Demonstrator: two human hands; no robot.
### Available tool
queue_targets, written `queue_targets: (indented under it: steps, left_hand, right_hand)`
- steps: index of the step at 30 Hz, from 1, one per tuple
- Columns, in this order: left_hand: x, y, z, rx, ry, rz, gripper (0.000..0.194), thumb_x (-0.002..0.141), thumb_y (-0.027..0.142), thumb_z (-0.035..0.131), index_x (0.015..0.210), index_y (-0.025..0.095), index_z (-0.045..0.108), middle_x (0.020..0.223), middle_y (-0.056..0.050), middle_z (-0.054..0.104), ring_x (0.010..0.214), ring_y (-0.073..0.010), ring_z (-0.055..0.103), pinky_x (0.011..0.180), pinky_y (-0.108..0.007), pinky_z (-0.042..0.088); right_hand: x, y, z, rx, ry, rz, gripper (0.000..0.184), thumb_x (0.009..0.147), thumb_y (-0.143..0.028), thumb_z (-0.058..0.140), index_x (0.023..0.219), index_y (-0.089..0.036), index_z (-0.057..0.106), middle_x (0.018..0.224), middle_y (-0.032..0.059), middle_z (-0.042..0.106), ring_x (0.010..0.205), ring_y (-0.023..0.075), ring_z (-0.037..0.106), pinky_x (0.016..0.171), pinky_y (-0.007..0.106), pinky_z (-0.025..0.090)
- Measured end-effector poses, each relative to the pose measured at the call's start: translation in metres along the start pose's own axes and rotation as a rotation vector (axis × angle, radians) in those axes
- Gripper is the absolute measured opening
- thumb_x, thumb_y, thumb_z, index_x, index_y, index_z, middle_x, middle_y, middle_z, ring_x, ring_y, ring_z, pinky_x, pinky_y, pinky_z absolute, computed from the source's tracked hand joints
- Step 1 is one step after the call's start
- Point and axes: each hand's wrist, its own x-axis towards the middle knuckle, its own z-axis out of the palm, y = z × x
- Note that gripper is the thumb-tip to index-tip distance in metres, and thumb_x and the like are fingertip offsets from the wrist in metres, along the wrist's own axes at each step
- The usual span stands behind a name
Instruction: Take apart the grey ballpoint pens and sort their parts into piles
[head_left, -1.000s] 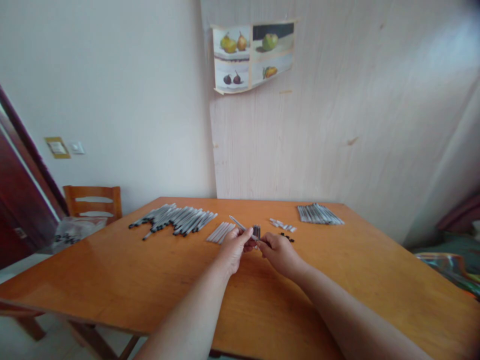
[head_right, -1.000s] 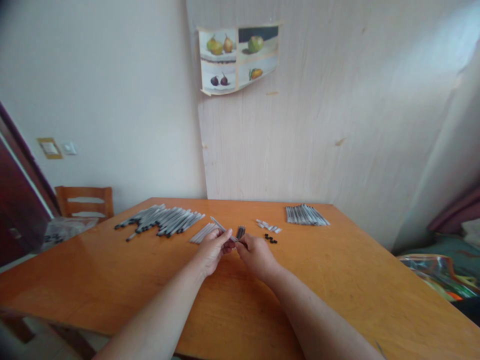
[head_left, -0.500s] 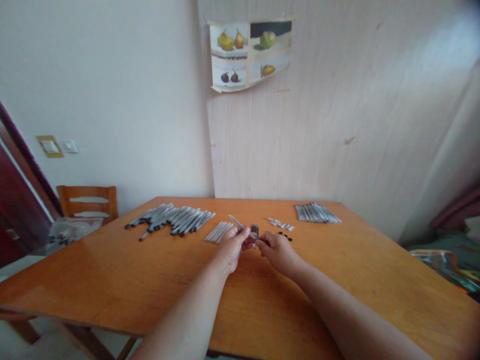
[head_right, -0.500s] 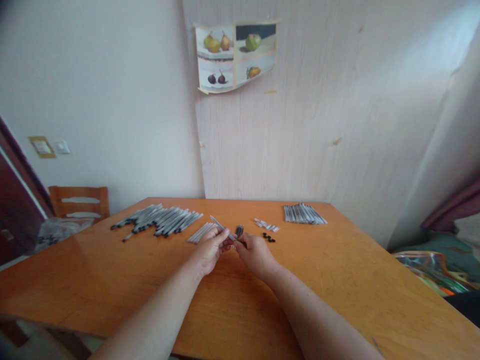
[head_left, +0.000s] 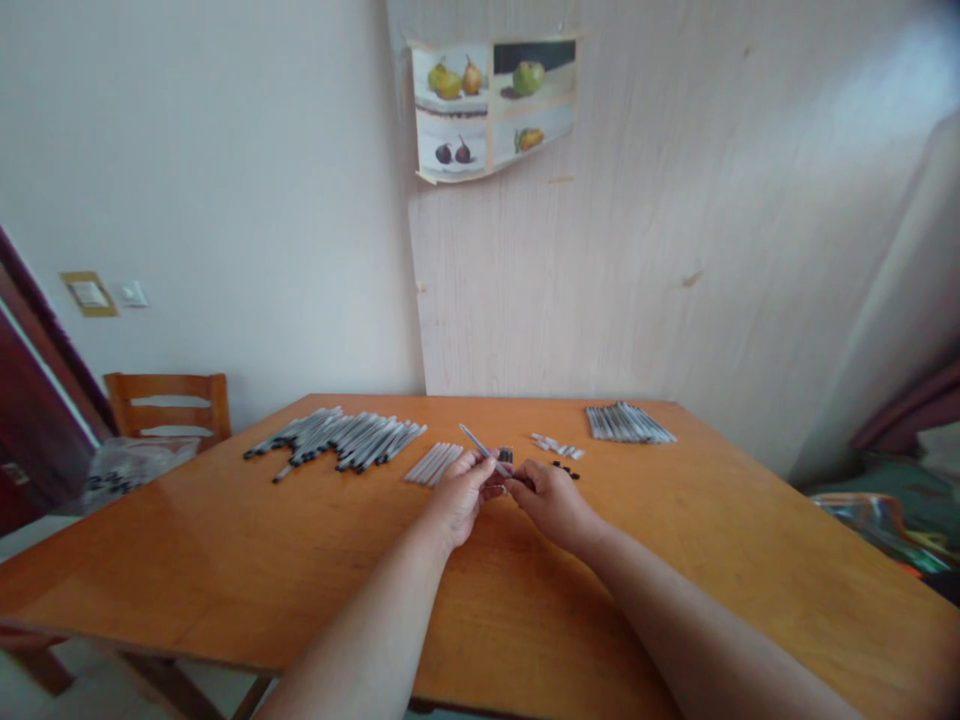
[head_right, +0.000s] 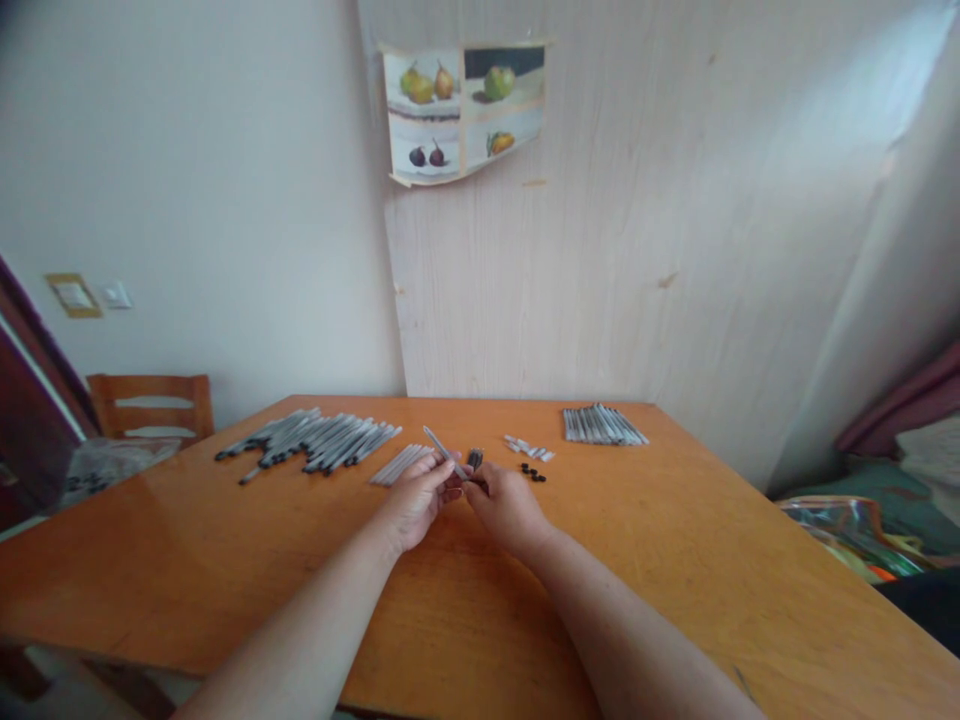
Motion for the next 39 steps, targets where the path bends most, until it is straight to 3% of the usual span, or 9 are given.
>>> queue_targets:
  steps: [9,13,16,20,29,35,39]
  left_hand:
    - [0.0015,-0.0018,-0.0001,0.049,0.069,0.009,0.031,0.072,0.035,0.075,0.084,0.016,0.053,0.075,-0.004,0.068,0.066,-0.0121,0.064,0.060,-0.022,0.045]
    - [0.0023,-0.0023,-0.0006,0.024,0.075,0.022,0.033,0.070,0.036,0.077,0.083,0.017,0.053,0.076,-0.003,0.068,0.065,-0.0117,0.064,0.060,-0.022,0.045]
    - [0.0027,-0.0029,-0.0010,0.024,0.079,0.025,0.034,0.069,0.036,0.077,0.082,0.017,0.052,0.078,-0.004,0.069,0.068,-0.0129,0.065,0.062,-0.023,0.047]
    - [0.0028,-0.0038,-0.0018,0.053,0.085,0.034,0.033,0.072,0.037,0.075,0.084,0.017,0.053,0.081,-0.006,0.069,0.070,-0.0139,0.066,0.062,-0.023,0.047]
    - [0.0026,-0.0055,-0.0022,0.086,0.083,0.039,0.033,0.073,0.040,0.074,0.087,0.017,0.054,0.079,-0.005,0.069,0.068,-0.0132,0.065,0.060,-0.022,0.047]
    - [0.0034,-0.0056,-0.0024,0.039,0.083,0.034,0.035,0.071,0.039,0.075,0.087,0.017,0.053,0.079,-0.005,0.069,0.067,-0.0137,0.066,0.061,-0.023,0.048]
    - [0.0029,-0.0045,-0.0008,0.048,0.102,0.028,0.036,0.071,0.039,0.076,0.088,0.017,0.053,0.079,-0.005,0.069,0.066,-0.0147,0.067,0.058,-0.022,0.046]
  right_hand:
    - [-0.0007,-0.0009,-0.0005,-0.035,0.016,0.029,0.013,0.081,-0.031,0.058,0.076,-0.019,0.058,0.067,0.0007,0.063,0.060,0.0130,0.053,0.055,0.023,0.031]
    - [-0.0005,0.0016,-0.0008,-0.033,0.009,0.048,0.023,0.084,-0.040,0.057,0.074,-0.019,0.058,0.063,0.0006,0.060,0.057,0.0130,0.052,0.054,0.023,0.032]
    - [-0.0011,0.0052,-0.0001,-0.014,-0.041,0.064,0.036,0.091,-0.045,0.046,0.068,-0.019,0.056,0.062,0.0021,0.060,0.056,0.0125,0.052,0.054,0.023,0.032]
    - [-0.0018,0.0068,0.0013,0.022,-0.099,0.036,0.037,0.095,-0.037,0.039,0.067,-0.018,0.055,0.062,0.0023,0.060,0.057,0.0117,0.053,0.055,0.023,0.032]
    - [0.0008,0.0052,0.0026,-0.029,-0.026,0.038,0.010,0.081,-0.028,0.057,0.077,-0.019,0.059,0.068,0.0008,0.063,0.061,0.0124,0.053,0.056,0.022,0.031]
    - [-0.0006,0.0074,0.0044,-0.038,-0.049,0.077,0.023,0.085,-0.038,0.053,0.074,-0.019,0.056,0.065,0.0006,0.060,0.058,0.0124,0.051,0.055,0.023,0.031]
    - [-0.0008,0.0068,0.0026,0.016,-0.088,0.037,0.029,0.091,-0.032,0.042,0.070,-0.019,0.057,0.067,0.0021,0.062,0.061,0.0125,0.054,0.058,0.023,0.034]
